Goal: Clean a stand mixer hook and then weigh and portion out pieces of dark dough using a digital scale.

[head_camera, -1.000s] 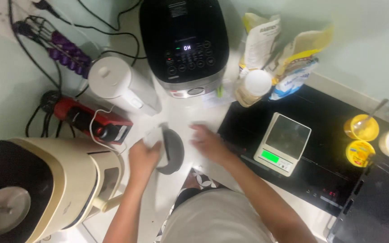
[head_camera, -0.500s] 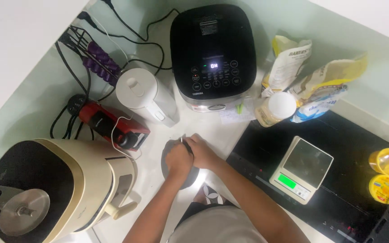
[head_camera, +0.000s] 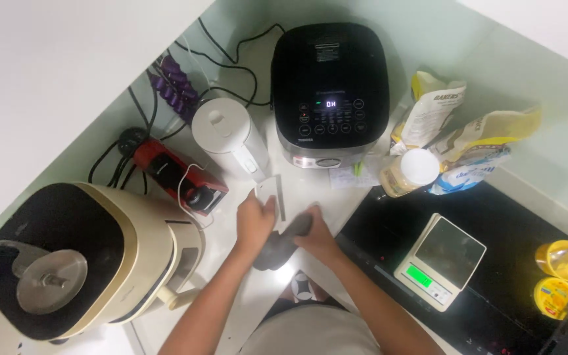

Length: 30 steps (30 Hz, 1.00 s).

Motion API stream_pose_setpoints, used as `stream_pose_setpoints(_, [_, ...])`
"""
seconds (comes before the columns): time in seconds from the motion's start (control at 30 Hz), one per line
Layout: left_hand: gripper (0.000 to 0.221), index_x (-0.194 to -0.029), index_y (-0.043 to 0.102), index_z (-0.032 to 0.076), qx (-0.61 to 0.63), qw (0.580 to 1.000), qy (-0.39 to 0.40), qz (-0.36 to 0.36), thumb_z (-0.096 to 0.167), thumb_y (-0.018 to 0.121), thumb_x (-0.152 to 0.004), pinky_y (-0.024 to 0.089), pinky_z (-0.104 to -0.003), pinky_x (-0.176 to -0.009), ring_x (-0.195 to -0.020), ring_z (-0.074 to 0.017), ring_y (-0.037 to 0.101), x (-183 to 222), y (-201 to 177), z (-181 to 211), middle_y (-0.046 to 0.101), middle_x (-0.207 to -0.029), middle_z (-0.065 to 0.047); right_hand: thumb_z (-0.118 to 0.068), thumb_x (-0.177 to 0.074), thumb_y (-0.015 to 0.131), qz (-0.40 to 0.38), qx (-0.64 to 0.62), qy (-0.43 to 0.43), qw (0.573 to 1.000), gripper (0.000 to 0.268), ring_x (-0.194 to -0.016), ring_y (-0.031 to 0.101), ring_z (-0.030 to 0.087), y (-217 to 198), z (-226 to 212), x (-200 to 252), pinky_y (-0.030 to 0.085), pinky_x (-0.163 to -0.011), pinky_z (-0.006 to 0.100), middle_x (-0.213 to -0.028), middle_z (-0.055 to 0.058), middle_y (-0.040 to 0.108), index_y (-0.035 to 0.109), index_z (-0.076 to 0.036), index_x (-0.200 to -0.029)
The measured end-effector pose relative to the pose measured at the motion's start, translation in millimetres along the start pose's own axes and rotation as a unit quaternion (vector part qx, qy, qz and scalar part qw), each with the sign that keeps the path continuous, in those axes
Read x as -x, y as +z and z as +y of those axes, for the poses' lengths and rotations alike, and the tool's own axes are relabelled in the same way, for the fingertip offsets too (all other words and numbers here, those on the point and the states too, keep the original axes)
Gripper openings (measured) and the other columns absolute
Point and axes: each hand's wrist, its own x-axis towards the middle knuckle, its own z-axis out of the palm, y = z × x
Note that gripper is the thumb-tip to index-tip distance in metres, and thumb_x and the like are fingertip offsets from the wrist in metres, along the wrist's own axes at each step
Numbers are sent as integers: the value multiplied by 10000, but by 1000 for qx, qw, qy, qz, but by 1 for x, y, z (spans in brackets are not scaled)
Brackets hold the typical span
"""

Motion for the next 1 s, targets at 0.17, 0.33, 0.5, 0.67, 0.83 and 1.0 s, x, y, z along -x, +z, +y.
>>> stream_pose_setpoints(0.17, [301,-1114,612,-52,-78,995,-10,-54,187,627,-931,552,-538,-690,-755,-470,695,78,13,-22,696,-782,-302,-17,-642,778,12,-81,21,996,716,-1031,593,215,-12,-57,52,501,-884,341,-1070,90,580,421,-110,-1256])
stream_pose_setpoints(0.33, [292,-1022,591,-90,-136,985,37,-95,116,669,-830,582,-509,-677,-773,-450,721,93,79,-66,712,-818,-273,19,-693,722,13,40,-70,997,288,-978,645,255,-6,-75,69,516,-865,341,-1012,90,619,632,-69,-951])
stream_pose_setpoints(0.5, [290,-1003,650,-73,-89,992,65,-69,137,676,-805,575,-508,-707,-800,-438,713,69,81,-94,716,-832,-268,28,-699,701,57,80,-93,991,226,-924,630,282,-4,-126,75,512,-821,344,-970,94,587,615,-55,-891])
stream_pose_setpoints(0.67, [428,-1176,606,-132,-32,999,14,-21,203,625,-912,567,-523,-682,-731,-452,708,89,40,-123,703,-770,-285,52,-705,689,84,87,-171,978,251,-941,619,283,-6,-187,74,510,-839,336,-990,95,559,608,-64,-912])
stream_pose_setpoints(0.83, [453,-1170,616,-125,-97,995,-11,13,246,653,-914,554,-538,-671,-733,-470,697,104,1,-127,700,-797,-289,23,-771,762,88,90,-252,960,281,-1022,617,263,-3,-164,79,524,-888,343,-1141,101,507,622,-87,-990])
stream_pose_setpoints(1.0, [462,-1252,596,-86,-87,995,-42,-19,193,634,-886,550,-548,-677,-730,-465,700,115,-40,-85,711,-765,-275,-6,-750,808,14,125,-169,978,436,-1127,607,293,-24,-72,90,530,-937,375,-1334,152,460,652,-112,-1142])
